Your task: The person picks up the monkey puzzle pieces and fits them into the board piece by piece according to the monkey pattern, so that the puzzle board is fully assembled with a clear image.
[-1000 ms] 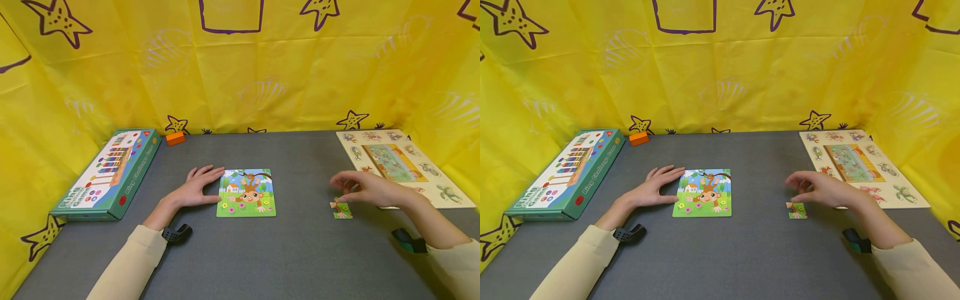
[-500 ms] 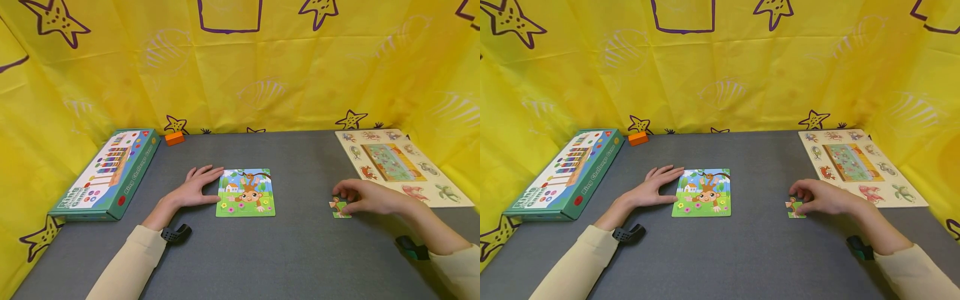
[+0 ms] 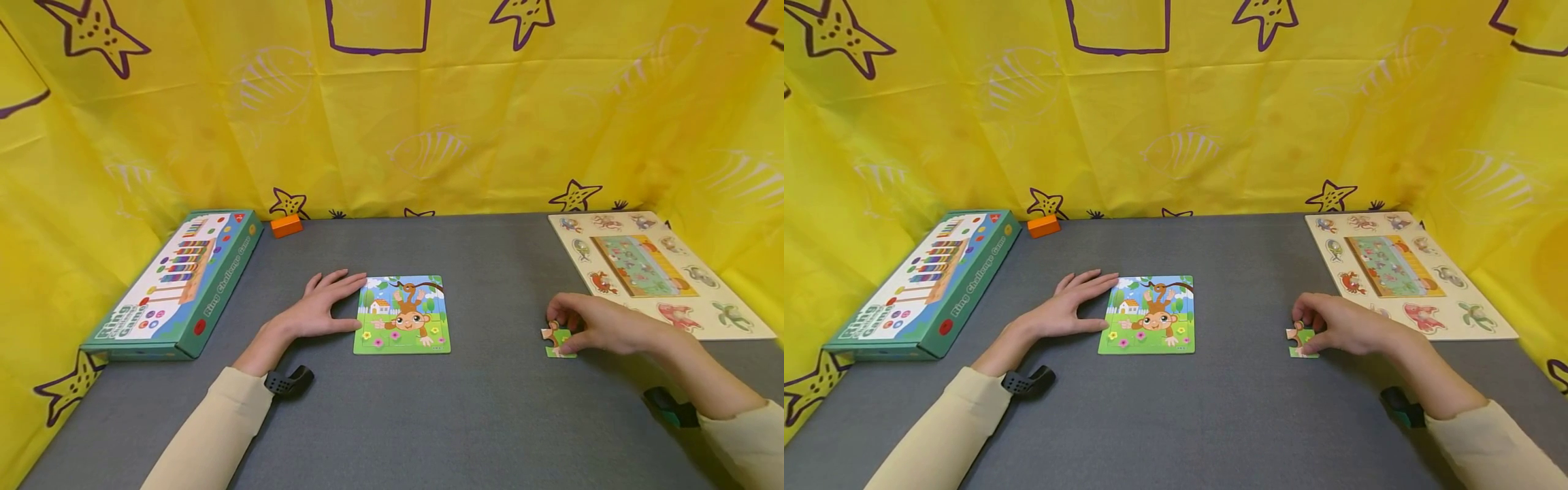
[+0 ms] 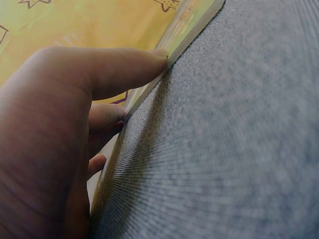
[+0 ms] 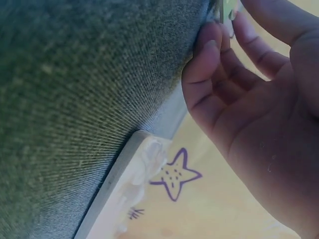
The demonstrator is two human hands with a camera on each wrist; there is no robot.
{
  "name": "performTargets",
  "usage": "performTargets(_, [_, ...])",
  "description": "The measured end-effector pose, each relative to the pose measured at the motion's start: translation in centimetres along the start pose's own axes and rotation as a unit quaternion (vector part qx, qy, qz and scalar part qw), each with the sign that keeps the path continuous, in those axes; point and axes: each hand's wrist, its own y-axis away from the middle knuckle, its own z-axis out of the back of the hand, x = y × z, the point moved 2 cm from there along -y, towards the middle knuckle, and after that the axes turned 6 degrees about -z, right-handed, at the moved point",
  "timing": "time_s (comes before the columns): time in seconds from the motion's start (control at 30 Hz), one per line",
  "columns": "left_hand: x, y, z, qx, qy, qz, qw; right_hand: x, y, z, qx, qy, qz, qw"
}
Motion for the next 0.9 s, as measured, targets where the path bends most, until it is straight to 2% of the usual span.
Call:
performTargets(0.23, [0.0, -0.1, 0.0, 0.001, 0.002, -0.002, 1.0000, 0.2, -0.1, 0.5, 0.011, -0.032, 0.007, 0.9994])
performTargets(0.47, [0.1, -0.1, 0.0, 0.003, -0.002, -0.002, 1.0000, 0.9, -0.8, 1.0, 0.019, -0.043, 0.016, 0.9988])
performTargets(0.9, [-0.1, -0.1, 0.0, 0.001, 0.004, -0.005, 1.0000, 3.8, -4.1, 0.0, 0.023, -0.068, 0.010, 0.9974])
